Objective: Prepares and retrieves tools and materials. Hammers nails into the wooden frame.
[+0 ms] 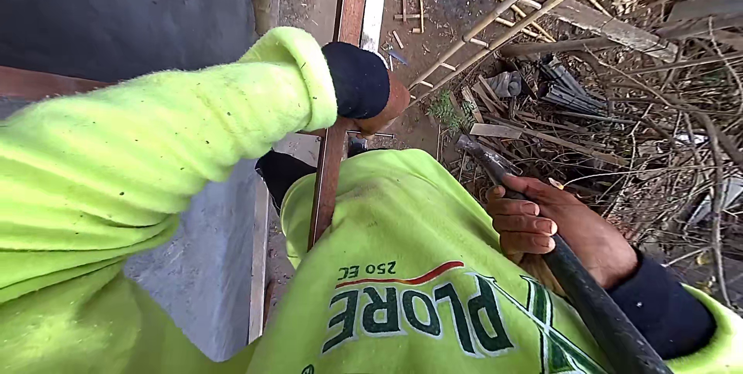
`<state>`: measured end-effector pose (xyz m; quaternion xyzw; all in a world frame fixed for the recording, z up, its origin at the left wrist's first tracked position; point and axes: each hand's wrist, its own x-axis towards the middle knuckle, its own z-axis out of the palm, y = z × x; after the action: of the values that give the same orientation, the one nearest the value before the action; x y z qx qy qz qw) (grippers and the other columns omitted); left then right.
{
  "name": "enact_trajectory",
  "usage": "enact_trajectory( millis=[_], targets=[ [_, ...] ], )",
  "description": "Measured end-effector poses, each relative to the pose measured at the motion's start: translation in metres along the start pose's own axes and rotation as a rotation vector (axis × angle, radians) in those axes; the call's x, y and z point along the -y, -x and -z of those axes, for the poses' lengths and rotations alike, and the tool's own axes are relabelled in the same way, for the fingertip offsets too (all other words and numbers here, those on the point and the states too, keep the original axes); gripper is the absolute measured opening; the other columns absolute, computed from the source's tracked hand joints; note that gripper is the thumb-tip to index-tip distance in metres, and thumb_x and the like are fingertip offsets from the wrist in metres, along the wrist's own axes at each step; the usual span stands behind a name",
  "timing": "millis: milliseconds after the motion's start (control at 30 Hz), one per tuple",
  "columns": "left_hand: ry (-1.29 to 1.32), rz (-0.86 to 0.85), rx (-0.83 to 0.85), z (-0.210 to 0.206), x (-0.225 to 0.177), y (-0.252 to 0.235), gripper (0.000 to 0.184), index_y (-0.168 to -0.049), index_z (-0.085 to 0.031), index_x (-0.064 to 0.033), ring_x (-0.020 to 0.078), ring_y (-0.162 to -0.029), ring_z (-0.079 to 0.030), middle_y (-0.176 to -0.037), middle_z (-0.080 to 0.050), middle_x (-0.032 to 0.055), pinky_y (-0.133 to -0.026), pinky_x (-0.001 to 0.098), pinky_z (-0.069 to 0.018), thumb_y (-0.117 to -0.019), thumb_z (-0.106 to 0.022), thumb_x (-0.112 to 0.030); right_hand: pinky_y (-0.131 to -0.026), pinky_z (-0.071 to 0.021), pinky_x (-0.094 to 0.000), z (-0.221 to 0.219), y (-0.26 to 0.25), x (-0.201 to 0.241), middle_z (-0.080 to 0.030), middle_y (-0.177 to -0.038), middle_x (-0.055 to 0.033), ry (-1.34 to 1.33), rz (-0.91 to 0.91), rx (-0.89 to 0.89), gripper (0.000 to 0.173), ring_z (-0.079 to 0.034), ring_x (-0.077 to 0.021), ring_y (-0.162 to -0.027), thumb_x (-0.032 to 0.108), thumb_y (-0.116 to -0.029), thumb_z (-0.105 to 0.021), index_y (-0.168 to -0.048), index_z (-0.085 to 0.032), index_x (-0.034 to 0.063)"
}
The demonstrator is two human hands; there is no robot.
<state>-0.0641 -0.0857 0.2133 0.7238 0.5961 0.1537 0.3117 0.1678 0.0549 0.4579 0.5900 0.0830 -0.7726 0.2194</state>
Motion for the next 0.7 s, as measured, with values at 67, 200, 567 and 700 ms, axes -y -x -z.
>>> enact_trajectory(
  millis=[67,200,567,700],
  targets=[
    [0.008,0.02,0.006,0.023,-0.026,0.018,0.033,-0.067,-0.067,-0.011,0.0218,-0.046,-0.055,-0.058,-0.058,0.0049,-0.042,0.0459,-0.0436,-0.073,-0.087,-0.036,-0.039,-0.052,-0.0183,-0.012,-0.003,-0.01,-0.049,-0.06,0.0027,0.15,-0.131,0.104,0.05,-0.057,-0.0046,-0.042,0.044,-0.1123,-0.022,-0.092,-0.053,0.01],
    [-0.043,0.546,0.507,0.111,-0.121,0.033,0.011,-0.086,-0.069,-0.0057,0.0244,-0.076,-0.066,-0.083,-0.066,0.0077,-0.07,0.0458,-0.0521,-0.0869,-0.079,-0.012,-0.041,-0.0526,-0.0175,-0.006,-0.012,0.008,-0.049,-0.063,0.0024,0.131,-0.165,0.163,0.046,-0.057,-0.0043,-0.043,0.045,-0.112,-0.026,-0.097,-0.051,0.0093],
    [-0.001,0.461,0.477,0.099,-0.11,0.042,0.009,-0.097,-0.07,-0.0041,0.0297,-0.09,-0.065,-0.094,-0.066,0.0124,-0.079,0.0488,-0.0525,-0.0933,-0.073,-0.012,-0.04,-0.0472,-0.0199,-0.031,-0.124,0.052,-0.054,-0.069,0.0012,0.872,0.595,-0.1,0.007,-0.049,-0.0051,-0.045,0.019,-0.1072,-0.054,-0.107,-0.052,0.0127],
    [0.022,0.518,0.491,0.111,-0.122,0.04,0.008,-0.094,-0.069,-0.0014,0.0303,-0.085,-0.065,-0.09,-0.066,0.014,-0.075,0.048,-0.0524,-0.0891,-0.073,-0.005,-0.054,-0.0603,-0.0279,-0.062,-0.135,0.054,-0.071,-0.087,-0.0069,1.03,0.559,-0.063,0.01,-0.072,-0.0151,-0.065,0.013,-0.1068,-0.055,-0.114,-0.051,0.0088]
  ],
)
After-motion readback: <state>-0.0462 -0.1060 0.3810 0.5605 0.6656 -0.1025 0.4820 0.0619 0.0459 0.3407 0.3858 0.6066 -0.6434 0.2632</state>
